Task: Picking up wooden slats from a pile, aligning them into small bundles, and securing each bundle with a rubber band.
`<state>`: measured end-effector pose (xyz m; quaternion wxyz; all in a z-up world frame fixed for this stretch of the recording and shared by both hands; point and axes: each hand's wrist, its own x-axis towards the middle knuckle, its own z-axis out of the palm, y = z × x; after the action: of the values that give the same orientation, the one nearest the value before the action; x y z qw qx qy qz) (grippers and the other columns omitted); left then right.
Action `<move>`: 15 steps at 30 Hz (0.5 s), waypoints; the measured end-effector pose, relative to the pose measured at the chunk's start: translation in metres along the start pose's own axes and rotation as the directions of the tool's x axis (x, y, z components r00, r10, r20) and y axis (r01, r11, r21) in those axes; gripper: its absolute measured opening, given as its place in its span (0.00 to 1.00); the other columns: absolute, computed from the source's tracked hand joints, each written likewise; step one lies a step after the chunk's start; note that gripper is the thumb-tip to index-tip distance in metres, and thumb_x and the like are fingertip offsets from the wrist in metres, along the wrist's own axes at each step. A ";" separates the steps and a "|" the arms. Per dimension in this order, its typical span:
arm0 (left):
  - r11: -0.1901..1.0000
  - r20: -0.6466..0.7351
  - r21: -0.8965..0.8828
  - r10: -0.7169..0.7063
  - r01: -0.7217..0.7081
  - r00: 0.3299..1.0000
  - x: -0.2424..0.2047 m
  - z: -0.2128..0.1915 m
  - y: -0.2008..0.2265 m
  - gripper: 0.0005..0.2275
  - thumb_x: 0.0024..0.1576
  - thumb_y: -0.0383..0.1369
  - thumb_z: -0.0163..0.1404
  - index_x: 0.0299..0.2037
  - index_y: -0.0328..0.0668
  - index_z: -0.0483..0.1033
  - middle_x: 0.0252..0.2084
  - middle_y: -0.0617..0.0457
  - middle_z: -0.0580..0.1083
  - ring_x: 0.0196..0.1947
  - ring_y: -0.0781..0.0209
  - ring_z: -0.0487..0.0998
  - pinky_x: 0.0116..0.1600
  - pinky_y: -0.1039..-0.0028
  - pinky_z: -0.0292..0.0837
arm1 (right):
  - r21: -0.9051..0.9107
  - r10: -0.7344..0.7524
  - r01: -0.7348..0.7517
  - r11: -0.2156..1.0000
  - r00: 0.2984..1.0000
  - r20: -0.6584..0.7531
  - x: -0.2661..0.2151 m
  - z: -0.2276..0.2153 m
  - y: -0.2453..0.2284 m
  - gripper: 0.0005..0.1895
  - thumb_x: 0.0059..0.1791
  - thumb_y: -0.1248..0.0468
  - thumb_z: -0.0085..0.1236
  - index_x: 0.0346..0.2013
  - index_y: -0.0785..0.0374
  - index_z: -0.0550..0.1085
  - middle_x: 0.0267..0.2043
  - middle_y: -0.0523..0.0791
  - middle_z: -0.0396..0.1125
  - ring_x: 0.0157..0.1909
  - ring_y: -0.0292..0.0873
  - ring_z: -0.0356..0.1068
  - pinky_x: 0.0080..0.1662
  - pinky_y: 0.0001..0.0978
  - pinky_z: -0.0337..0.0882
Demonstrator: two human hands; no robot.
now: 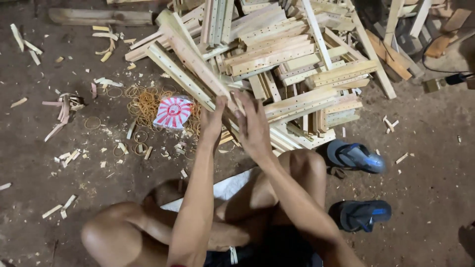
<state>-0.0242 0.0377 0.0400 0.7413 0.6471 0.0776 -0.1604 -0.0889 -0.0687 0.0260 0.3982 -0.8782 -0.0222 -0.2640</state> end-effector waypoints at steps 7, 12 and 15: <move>0.970 0.042 -0.162 0.191 -0.182 0.981 0.045 -0.031 -0.110 0.42 0.55 0.40 0.66 0.73 0.33 0.51 0.68 0.33 0.64 0.65 0.48 0.68 0.70 0.57 0.63 | -0.116 -0.049 0.047 0.992 0.999 -0.018 -0.013 0.013 -0.007 0.26 0.51 0.75 0.54 0.65 0.57 0.69 0.43 0.49 0.60 0.44 0.51 0.65 0.46 0.42 0.73; 0.928 0.027 -0.295 0.246 -0.227 0.969 0.027 -0.019 -0.074 0.31 0.47 0.31 0.71 0.58 0.39 0.67 0.50 0.51 0.74 0.47 0.63 0.77 0.51 0.74 0.77 | 0.158 0.126 -0.141 0.977 0.987 0.099 -0.018 0.015 0.003 0.22 0.48 0.76 0.55 0.56 0.63 0.67 0.44 0.52 0.55 0.45 0.53 0.64 0.37 0.39 0.76; 0.925 0.006 -0.334 0.194 -0.180 0.981 0.037 -0.035 -0.087 0.28 0.47 0.30 0.71 0.54 0.38 0.69 0.44 0.53 0.75 0.39 0.65 0.77 0.40 0.79 0.78 | 0.183 0.095 -0.118 0.976 0.987 0.127 -0.031 0.026 0.013 0.20 0.51 0.70 0.53 0.58 0.60 0.67 0.47 0.52 0.60 0.49 0.55 0.63 0.46 0.45 0.73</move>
<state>-0.0161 0.0573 -0.0582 0.8528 0.5144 0.0268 -0.0863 -0.1008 -0.0542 -0.0123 0.4918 -0.8501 -0.0236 -0.1868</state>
